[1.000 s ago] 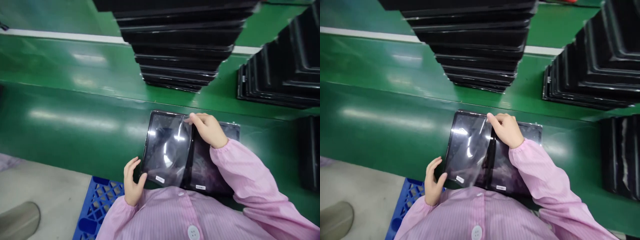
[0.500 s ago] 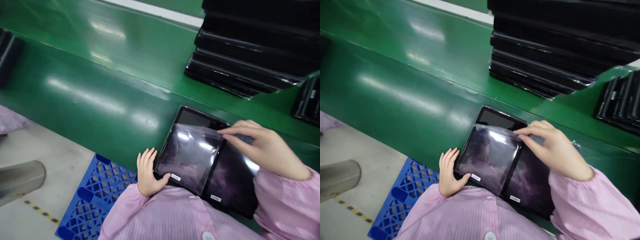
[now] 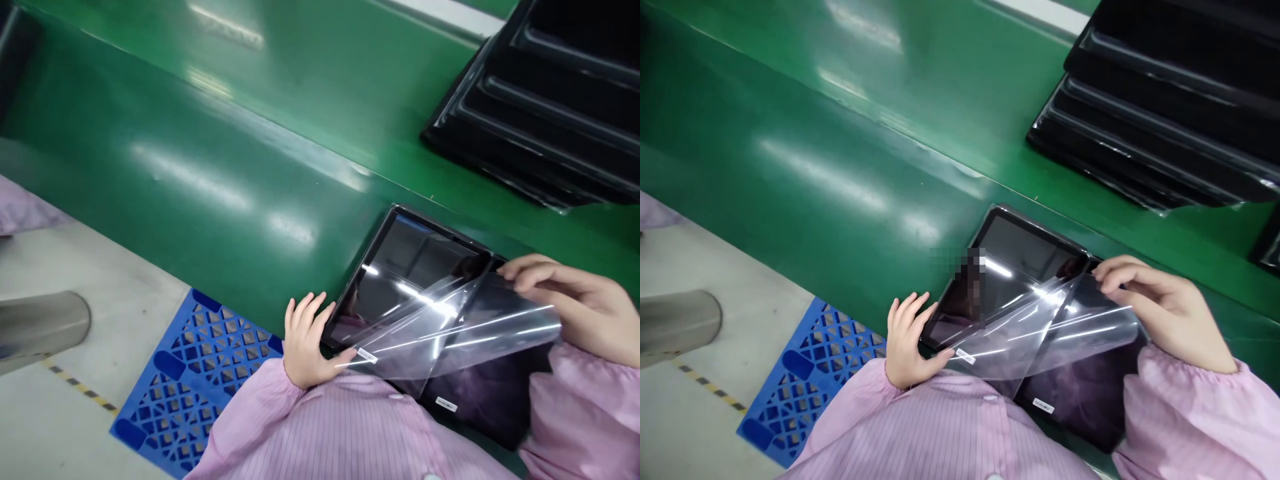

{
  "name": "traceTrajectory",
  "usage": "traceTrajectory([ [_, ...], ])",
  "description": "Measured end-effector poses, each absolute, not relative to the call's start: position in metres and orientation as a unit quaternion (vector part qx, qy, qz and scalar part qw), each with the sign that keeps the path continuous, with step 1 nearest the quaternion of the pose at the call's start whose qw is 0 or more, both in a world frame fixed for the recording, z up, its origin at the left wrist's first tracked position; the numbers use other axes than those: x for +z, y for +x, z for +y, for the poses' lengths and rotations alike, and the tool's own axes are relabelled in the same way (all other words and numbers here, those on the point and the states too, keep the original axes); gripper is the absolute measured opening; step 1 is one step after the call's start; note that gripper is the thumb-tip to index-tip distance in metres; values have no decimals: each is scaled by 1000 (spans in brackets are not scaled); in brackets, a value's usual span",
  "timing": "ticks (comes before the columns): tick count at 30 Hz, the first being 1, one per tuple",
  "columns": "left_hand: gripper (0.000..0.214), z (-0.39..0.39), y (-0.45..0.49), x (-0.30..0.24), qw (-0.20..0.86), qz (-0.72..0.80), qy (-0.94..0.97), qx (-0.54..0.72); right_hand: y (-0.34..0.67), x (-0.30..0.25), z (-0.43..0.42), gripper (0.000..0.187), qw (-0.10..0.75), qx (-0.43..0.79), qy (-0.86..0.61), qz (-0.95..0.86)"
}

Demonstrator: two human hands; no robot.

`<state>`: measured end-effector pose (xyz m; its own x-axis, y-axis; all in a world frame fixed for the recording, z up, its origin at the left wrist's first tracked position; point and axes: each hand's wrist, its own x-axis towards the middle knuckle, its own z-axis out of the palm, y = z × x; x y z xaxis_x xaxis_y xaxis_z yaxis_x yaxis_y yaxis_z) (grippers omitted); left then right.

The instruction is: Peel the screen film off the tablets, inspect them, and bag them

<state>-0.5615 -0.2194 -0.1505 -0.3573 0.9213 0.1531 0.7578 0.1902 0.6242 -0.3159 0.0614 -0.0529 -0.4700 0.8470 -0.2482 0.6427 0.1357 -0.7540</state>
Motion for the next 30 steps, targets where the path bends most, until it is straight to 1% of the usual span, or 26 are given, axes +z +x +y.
traceTrajectory([
  [3, 68, -219, -562, -149, 146, 754, 555, 320, -317, -55, 61, 48, 121, 409, -510, -747],
  [6, 63, -219, -564, -146, 179, 748, 552, 322, -319, -56, 60, 48, 113, 403, -521, -744],
  [8, 62, -220, -566, -145, 202, 739, 553, 327, -319, -55, 59, 43, 106, 398, -532, -740],
  [11, 62, -224, -573, -141, 241, 719, 556, 340, -323, -54, 56, 29, 100, 393, -533, -742],
  [14, 67, -226, -587, -136, 315, 684, 552, 358, -329, -52, 51, 18, 99, 398, -518, -750],
  [15, 64, -224, -594, -134, 344, 675, 541, 365, -331, -52, 49, 16, 100, 398, -516, -752],
  [18, 42, -206, -609, -126, 390, 690, 482, 374, -336, -53, 44, 13, 119, 396, -518, -749],
  [20, 32, -188, -614, -122, 384, 715, 462, 359, -337, -57, 40, 12, 135, 396, -515, -748],
  [23, 24, -163, -613, -118, 360, 732, 470, 339, -337, -62, 36, 11, 146, 392, -502, -757],
  [28, 10, -147, -610, -116, 346, 751, 455, 331, -336, -68, 32, 13, 154, 385, -475, -776],
  [30, 12, -145, -609, -118, 326, 763, 448, 333, -336, -69, 31, 14, 158, 369, -466, -789],
])
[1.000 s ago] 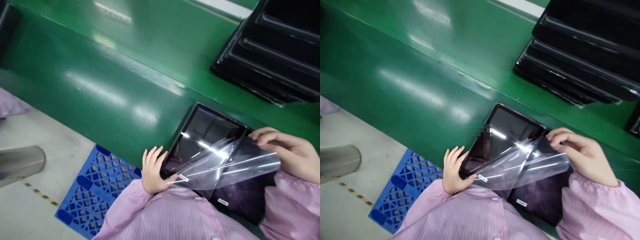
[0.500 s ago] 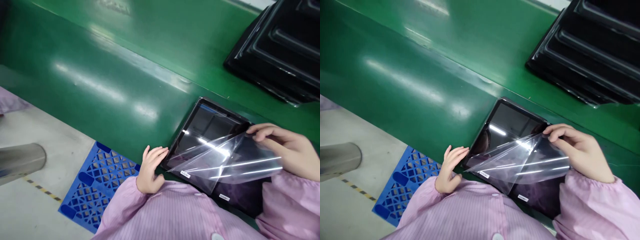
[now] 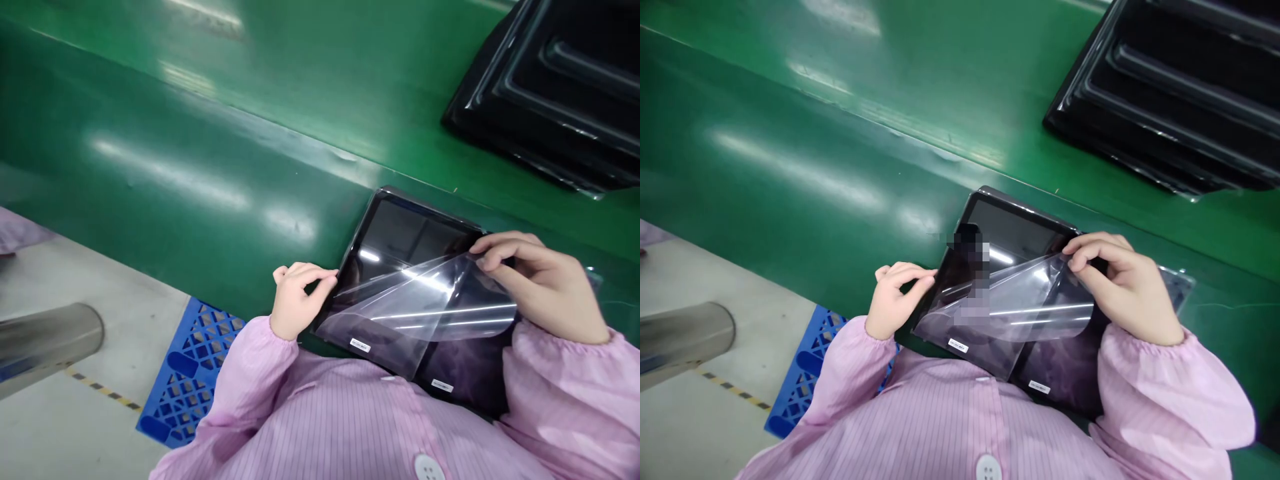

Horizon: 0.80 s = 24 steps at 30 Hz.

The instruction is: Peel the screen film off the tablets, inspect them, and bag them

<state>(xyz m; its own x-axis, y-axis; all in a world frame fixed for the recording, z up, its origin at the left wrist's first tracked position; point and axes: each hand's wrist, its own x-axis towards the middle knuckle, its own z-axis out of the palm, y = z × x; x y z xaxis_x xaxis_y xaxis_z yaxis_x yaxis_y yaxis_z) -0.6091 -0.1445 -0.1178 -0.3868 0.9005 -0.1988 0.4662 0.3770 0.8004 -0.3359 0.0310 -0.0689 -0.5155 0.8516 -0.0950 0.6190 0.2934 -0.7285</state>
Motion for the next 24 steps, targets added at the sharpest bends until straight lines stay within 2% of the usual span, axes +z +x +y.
traceTrajectory([
  [4, 21, -139, -602, -126, 222, 804, 431, 346, -336, -71, 29, 15, 160, 355, -452, -803],
  [6, 21, -138, -600, -131, 206, 805, 432, 352, -336, -72, 29, 15, 159, 350, -445, -809],
  [17, 31, -150, -616, -136, 263, 735, 487, 393, -339, -77, 31, 16, 172, 356, -406, -824],
  [24, 38, -146, -623, -137, 258, 728, 519, 366, -345, -81, 31, 16, 170, 361, -396, -827],
])
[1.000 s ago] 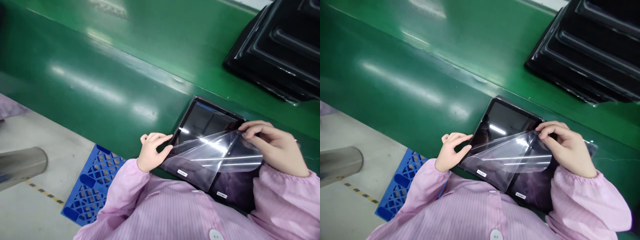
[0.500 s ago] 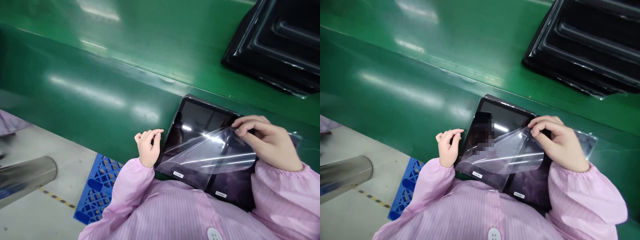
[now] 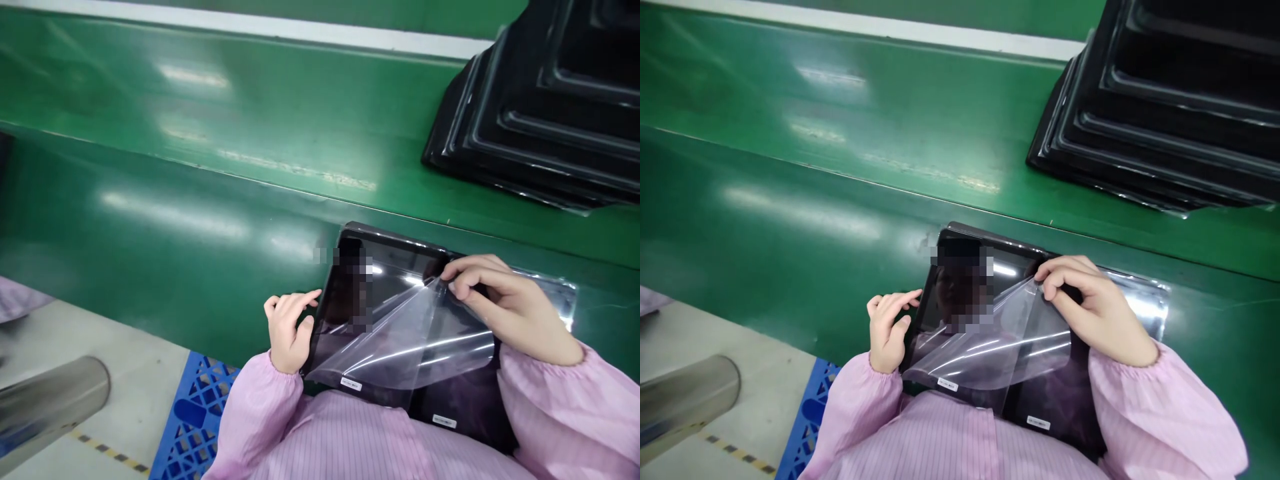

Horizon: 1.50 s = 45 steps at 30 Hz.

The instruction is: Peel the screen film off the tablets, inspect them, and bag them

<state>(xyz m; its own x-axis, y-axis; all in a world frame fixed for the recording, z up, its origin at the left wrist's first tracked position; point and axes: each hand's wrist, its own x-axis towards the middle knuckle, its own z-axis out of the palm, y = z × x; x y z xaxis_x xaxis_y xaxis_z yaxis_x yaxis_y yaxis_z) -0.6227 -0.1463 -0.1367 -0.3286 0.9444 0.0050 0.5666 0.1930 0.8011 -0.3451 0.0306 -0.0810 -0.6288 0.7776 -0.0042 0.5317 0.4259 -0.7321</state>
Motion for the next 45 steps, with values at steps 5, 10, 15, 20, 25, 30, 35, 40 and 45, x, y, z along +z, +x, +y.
traceTrajectory([
  [5, 36, -131, -630, -134, 267, 734, 533, 327, -356, -77, 29, 18, 174, 367, -397, -823],
  [10, 34, -113, -652, -126, 342, 725, 544, 248, -367, -75, 27, 22, 163, 375, -401, -820],
  [15, 17, -79, -675, -115, 397, 724, 531, 190, -375, -79, 24, 22, 173, 364, -379, -833],
  [20, 23, -44, -682, -127, 316, 751, 529, 236, -397, -77, -6, 26, 145, 284, -373, -872],
  [25, 31, -36, -700, -142, 287, 732, 571, 238, -426, -82, -43, 25, 116, 238, -370, -890],
  [30, 57, -55, -750, -137, 423, 634, 614, 205, -440, -85, -53, 28, 139, 293, -312, -893],
  [35, 70, -67, -774, -136, 427, 555, 697, 155, -449, -77, -52, 29, 203, 372, -266, -866],
  [40, 73, -65, -757, -141, 352, 626, 680, 148, -457, -59, -32, 28, 275, 509, -312, -754],
  [45, 76, -68, -743, -139, 340, 636, 675, 154, -464, -59, -5, 30, 278, 635, -388, -608],
])
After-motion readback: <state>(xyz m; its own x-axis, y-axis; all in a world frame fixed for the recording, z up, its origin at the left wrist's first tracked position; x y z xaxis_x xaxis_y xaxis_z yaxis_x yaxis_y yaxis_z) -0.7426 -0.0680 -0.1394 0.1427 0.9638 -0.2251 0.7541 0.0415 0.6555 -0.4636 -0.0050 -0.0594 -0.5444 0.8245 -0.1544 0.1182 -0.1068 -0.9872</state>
